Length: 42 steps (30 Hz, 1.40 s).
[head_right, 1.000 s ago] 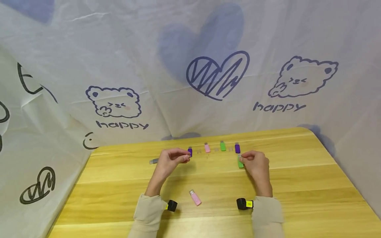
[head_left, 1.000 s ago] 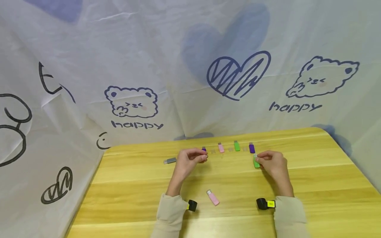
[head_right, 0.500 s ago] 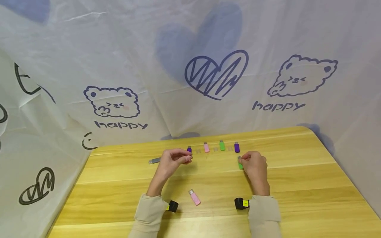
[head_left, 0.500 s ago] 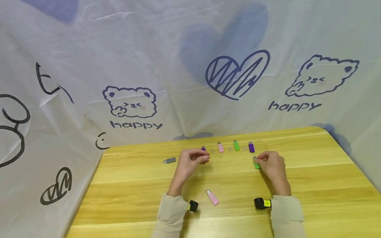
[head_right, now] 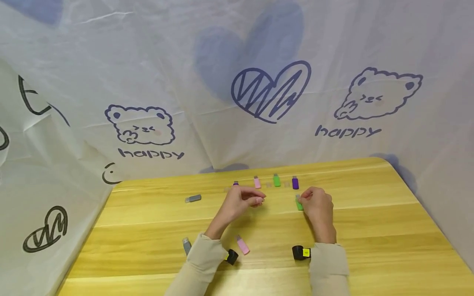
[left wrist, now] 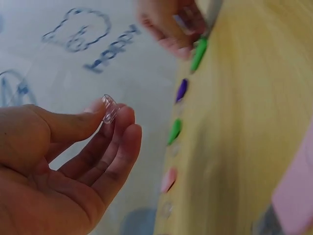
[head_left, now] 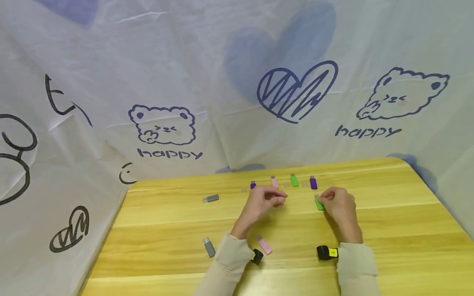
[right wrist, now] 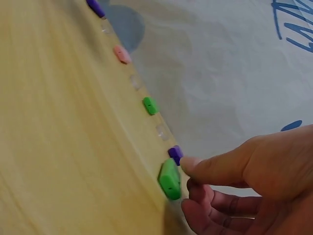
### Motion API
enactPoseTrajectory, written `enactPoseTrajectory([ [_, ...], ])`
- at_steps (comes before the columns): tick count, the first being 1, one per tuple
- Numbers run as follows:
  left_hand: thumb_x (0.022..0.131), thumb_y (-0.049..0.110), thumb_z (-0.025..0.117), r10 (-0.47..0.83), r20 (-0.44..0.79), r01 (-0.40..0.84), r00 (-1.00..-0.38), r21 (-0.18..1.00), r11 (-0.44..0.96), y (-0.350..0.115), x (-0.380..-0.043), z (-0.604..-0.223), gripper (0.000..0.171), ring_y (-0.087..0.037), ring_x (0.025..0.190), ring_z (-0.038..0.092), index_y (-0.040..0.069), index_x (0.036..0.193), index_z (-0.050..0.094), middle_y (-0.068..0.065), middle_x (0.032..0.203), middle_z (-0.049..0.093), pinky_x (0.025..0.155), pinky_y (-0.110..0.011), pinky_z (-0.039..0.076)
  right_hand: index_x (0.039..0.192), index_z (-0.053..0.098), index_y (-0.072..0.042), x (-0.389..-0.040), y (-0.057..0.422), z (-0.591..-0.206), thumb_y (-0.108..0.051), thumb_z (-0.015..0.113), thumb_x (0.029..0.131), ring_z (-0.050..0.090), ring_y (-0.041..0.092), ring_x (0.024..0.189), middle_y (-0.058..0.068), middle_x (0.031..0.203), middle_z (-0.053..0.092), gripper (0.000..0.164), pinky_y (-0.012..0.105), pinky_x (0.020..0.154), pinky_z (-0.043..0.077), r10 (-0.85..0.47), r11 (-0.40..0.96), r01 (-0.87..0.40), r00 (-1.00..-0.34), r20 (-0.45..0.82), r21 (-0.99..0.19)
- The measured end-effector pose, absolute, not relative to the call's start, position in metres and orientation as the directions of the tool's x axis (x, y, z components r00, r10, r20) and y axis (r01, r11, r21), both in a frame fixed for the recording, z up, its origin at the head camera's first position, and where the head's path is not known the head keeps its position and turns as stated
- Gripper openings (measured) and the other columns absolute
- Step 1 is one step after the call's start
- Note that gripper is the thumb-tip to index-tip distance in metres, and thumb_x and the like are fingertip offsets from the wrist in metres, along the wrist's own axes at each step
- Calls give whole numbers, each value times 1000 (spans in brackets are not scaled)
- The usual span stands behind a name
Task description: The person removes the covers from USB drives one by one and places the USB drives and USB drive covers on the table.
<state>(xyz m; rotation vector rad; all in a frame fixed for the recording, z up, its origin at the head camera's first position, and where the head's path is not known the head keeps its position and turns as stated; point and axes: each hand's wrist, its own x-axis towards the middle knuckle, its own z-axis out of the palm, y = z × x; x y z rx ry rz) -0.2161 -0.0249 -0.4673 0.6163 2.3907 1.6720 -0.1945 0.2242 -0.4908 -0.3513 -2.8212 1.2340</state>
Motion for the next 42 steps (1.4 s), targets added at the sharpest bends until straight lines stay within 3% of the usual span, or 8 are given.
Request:
enactPoseTrajectory([
  [4,95,1,71,440,55,240,-896,895,377,1,-226,-470,11,-23,80,73,-1,100,80,-5,94,77,68,-23,59,96,72,2,-193,229,-487,-22,75,95,62,28,77,14,85,69,24,35,62,49,230,645,173,-973,-26,-744],
  [12,95,4,73,484,26,310,-875,798,518,43,-242,-481,8,-5,69,62,6,92,79,4,81,72,63,-17,52,101,72,2,-192,242,-487,-21,75,95,66,32,84,18,92,73,24,44,71,50,280,635,194,-960,-11,-748],
  [17,93,4,76,479,30,344,-877,735,585,59,-245,-486,8,-3,69,61,8,87,80,1,82,75,63,-15,50,102,72,1,-190,249,-488,-21,74,95,66,31,83,18,93,73,24,38,69,49,307,626,211,-952,-12,-751],
  [29,91,6,78,439,-3,323,-898,674,664,80,-244,-493,6,-3,73,60,9,87,81,4,94,74,65,-15,49,102,71,2,-187,258,-490,-20,74,96,64,28,80,16,90,71,24,33,65,48,317,607,220,-948,-21,-763],
  [38,94,7,75,426,19,337,-904,645,686,81,-245,-496,12,-4,73,60,12,83,78,7,83,70,66,-16,50,101,72,3,-188,258,-488,-18,74,96,65,28,79,15,88,71,22,33,66,49,314,611,212,-949,-13,-762],
  [42,95,4,73,442,33,334,-896,707,624,76,-246,-497,11,-5,75,61,9,87,79,4,85,72,68,-17,51,101,71,3,-188,258,-488,-19,73,96,64,28,81,14,89,70,23,33,66,48,309,607,220,-951,-28,-764],
])
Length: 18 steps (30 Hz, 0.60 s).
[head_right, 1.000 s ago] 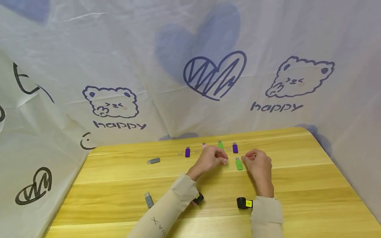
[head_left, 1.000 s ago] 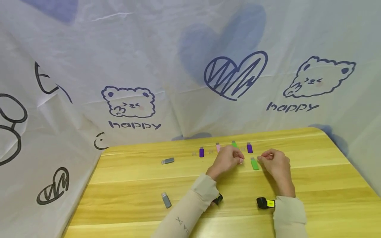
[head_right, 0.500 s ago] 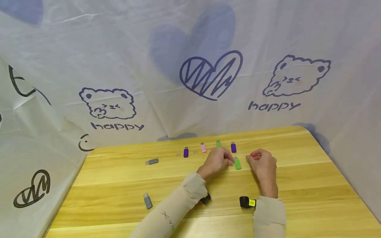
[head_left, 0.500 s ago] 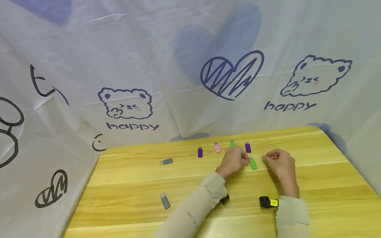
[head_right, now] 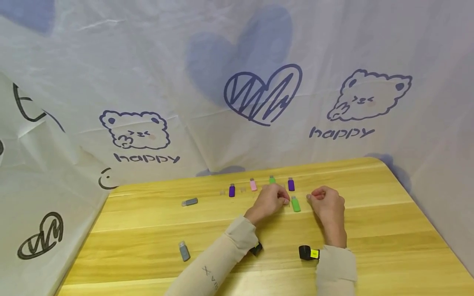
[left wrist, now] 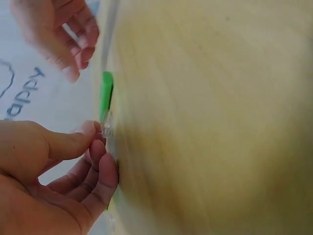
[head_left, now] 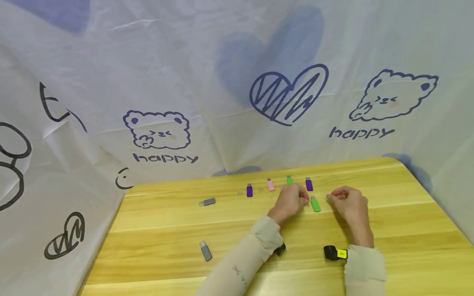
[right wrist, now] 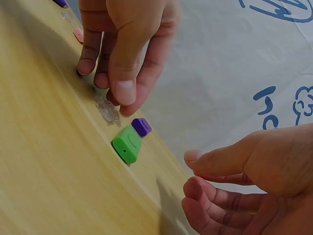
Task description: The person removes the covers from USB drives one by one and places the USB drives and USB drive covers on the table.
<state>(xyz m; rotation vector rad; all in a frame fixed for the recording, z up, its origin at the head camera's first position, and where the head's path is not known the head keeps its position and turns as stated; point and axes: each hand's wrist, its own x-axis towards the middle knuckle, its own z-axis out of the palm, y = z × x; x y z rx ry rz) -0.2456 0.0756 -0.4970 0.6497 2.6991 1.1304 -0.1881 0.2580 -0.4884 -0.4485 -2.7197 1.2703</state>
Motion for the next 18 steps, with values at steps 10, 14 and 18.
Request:
enactPoseTrajectory([
  [10,100,4,65,408,83,261,-909,877,404,36,-242,-487,14,-10,82,66,2,103,79,-5,99,75,72,-21,55,106,71,3,-186,254,-489,-21,71,98,64,29,85,15,94,70,25,39,71,51,268,611,204,-963,-43,-765],
  [14,102,3,62,388,105,255,-916,899,357,23,-237,-482,17,-24,85,70,1,107,78,-11,100,75,69,-20,54,109,70,3,-187,252,-484,-21,69,99,65,32,89,19,100,69,26,43,74,54,241,629,158,-971,-3,-761],
  [18,102,2,63,358,145,266,-922,911,316,6,-231,-478,16,-28,85,71,3,108,78,-12,101,75,69,-21,56,112,70,3,-188,243,-477,-20,69,100,67,35,92,20,104,70,26,45,76,56,201,644,94,-978,50,-759],
])
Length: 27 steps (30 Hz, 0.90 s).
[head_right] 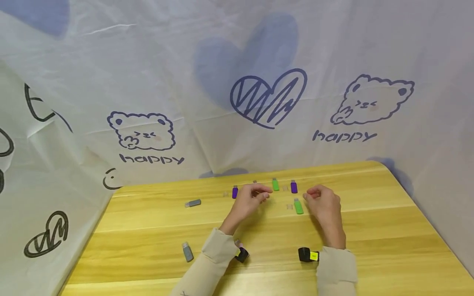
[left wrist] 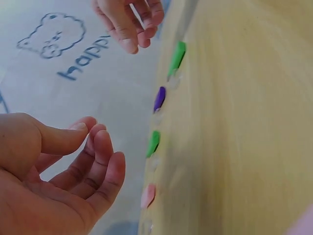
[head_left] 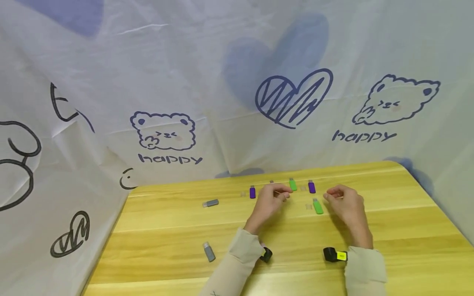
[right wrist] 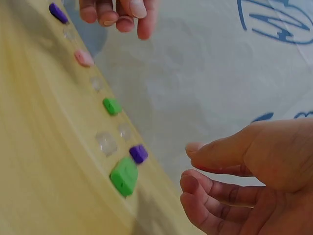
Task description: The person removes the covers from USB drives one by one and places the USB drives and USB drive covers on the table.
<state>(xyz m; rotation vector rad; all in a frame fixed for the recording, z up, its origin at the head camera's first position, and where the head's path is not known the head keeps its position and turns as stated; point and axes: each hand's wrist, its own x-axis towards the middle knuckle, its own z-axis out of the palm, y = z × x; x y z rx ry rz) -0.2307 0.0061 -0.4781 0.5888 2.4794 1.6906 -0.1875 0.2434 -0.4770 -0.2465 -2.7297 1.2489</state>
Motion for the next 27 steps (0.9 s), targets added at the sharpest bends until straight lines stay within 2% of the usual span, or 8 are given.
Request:
enactPoseTrajectory([
  [7,100,-1,63,294,197,283,-935,916,286,-24,-221,-480,16,-29,92,71,0,109,77,-12,108,73,76,-24,58,114,68,3,-188,226,-465,-18,67,101,69,39,93,21,105,70,25,50,79,58,147,661,-6,-980,137,-751],
  [13,100,1,64,230,203,263,-952,926,270,-45,-221,-481,16,-33,94,70,3,109,77,-13,113,73,78,-33,60,116,68,2,-186,212,-457,-16,68,100,68,39,98,20,109,69,24,48,80,58,95,644,-29,-989,117,-764],
  [18,99,-1,66,189,213,253,-959,941,225,-61,-222,-481,14,-37,91,70,-2,108,76,-20,108,74,78,-42,62,114,68,1,-183,200,-454,-12,70,98,68,37,95,18,108,69,20,47,77,59,44,648,-65,-991,123,-759],
  [22,98,-1,66,172,210,245,-962,945,218,-73,-223,-478,14,-37,92,70,-3,109,75,-22,108,73,78,-40,62,114,68,1,-184,188,-451,-9,72,96,69,33,90,16,103,68,21,46,77,59,-13,663,-106,-992,129,-741],
  [27,98,1,67,139,188,216,-972,951,222,-85,-224,-472,15,-36,94,70,-3,110,75,-18,110,73,79,-46,62,122,65,1,-184,168,-444,-10,73,96,66,31,92,18,108,67,29,43,76,59,-111,668,-116,-992,55,-735],
])
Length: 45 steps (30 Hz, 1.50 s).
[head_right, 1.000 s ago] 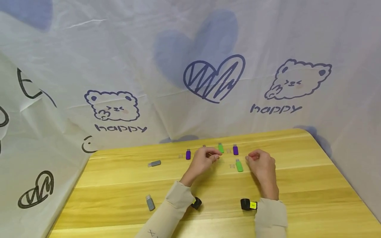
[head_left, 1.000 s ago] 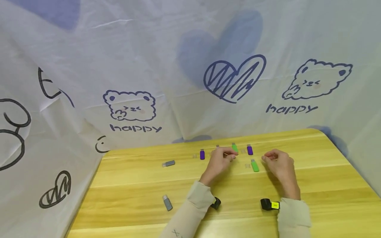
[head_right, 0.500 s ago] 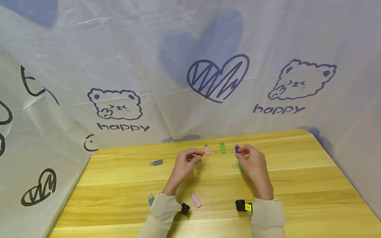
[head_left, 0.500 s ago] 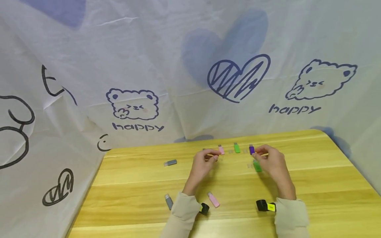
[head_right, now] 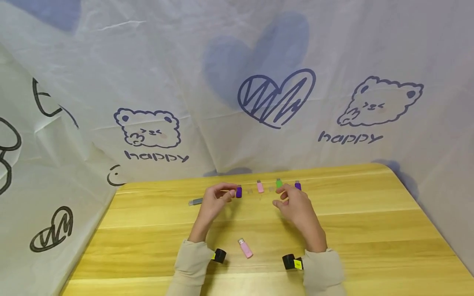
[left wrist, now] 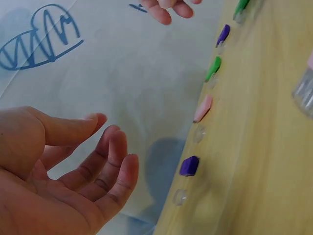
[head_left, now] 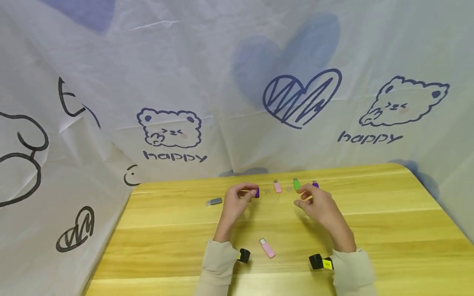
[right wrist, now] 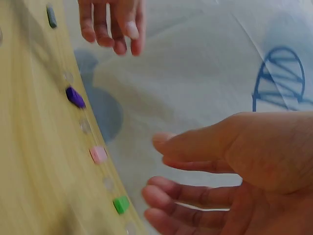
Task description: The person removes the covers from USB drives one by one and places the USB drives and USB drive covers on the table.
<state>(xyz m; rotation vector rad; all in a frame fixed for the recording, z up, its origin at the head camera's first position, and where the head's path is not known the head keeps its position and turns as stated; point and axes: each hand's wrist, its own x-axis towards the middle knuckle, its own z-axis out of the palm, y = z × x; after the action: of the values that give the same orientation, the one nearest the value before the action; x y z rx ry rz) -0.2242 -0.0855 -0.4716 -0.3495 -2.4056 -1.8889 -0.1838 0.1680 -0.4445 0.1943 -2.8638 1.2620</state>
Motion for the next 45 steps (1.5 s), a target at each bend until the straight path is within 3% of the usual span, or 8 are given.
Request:
enactPoseTrajectory([
  [5,98,2,67,132,177,202,-975,954,219,-92,-223,-465,15,-36,96,70,-2,109,76,-15,113,73,81,-44,61,125,63,-2,-180,145,-443,-12,75,95,64,26,90,18,109,65,34,37,73,57,-218,672,-124,-975,-36,-730],
  [9,98,2,68,127,181,206,-975,951,232,-94,-224,-464,14,-32,94,71,-1,108,77,-15,113,73,77,-33,60,123,63,-2,-175,128,-442,-12,77,93,58,20,78,10,98,63,34,34,67,52,-290,673,-130,-952,-99,-728],
  [14,98,0,67,95,179,196,-979,954,227,-96,-223,-461,15,-30,92,71,-4,110,75,-16,113,73,77,-34,60,123,62,-1,-169,111,-444,-10,80,90,52,18,68,5,84,58,39,32,62,46,-362,681,-128,-915,-180,-721],
  [24,96,-4,67,93,186,203,-978,952,231,-101,-226,-462,16,-35,93,71,-5,110,75,-18,113,73,80,-43,62,103,65,-5,-160,92,-450,-11,86,82,50,18,71,3,79,55,30,33,64,43,-401,734,-107,-866,-299,-671],
  [29,96,-4,67,87,191,206,-978,952,228,-103,-226,-464,15,-33,93,71,-5,109,75,-20,113,72,82,-46,62,94,63,-5,-155,81,-453,-3,87,76,54,16,65,2,74,58,30,34,68,47,-432,742,-146,-851,-300,-655],
  [34,96,-4,67,83,194,209,-977,949,236,-104,-226,-465,15,-32,93,71,-5,109,75,-20,113,73,80,-40,62,89,60,-2,-150,71,-455,12,80,71,58,14,52,3,69,59,30,29,56,51,-442,737,-161,-850,-288,-657],
  [38,96,-4,67,82,197,211,-977,949,233,-105,-226,-465,15,-34,93,71,-5,109,75,-20,113,73,80,-43,62,86,59,-4,-150,66,-456,19,74,66,56,14,57,3,73,57,34,26,49,48,-414,772,-160,-861,-296,-615],
  [45,97,-2,68,87,182,198,-979,951,236,-105,-226,-466,15,-34,94,71,-4,110,75,-22,114,72,80,-42,62,83,59,-8,-150,65,-455,16,75,75,52,18,62,3,73,56,30,28,53,45,-389,816,-159,-862,-324,-555],
])
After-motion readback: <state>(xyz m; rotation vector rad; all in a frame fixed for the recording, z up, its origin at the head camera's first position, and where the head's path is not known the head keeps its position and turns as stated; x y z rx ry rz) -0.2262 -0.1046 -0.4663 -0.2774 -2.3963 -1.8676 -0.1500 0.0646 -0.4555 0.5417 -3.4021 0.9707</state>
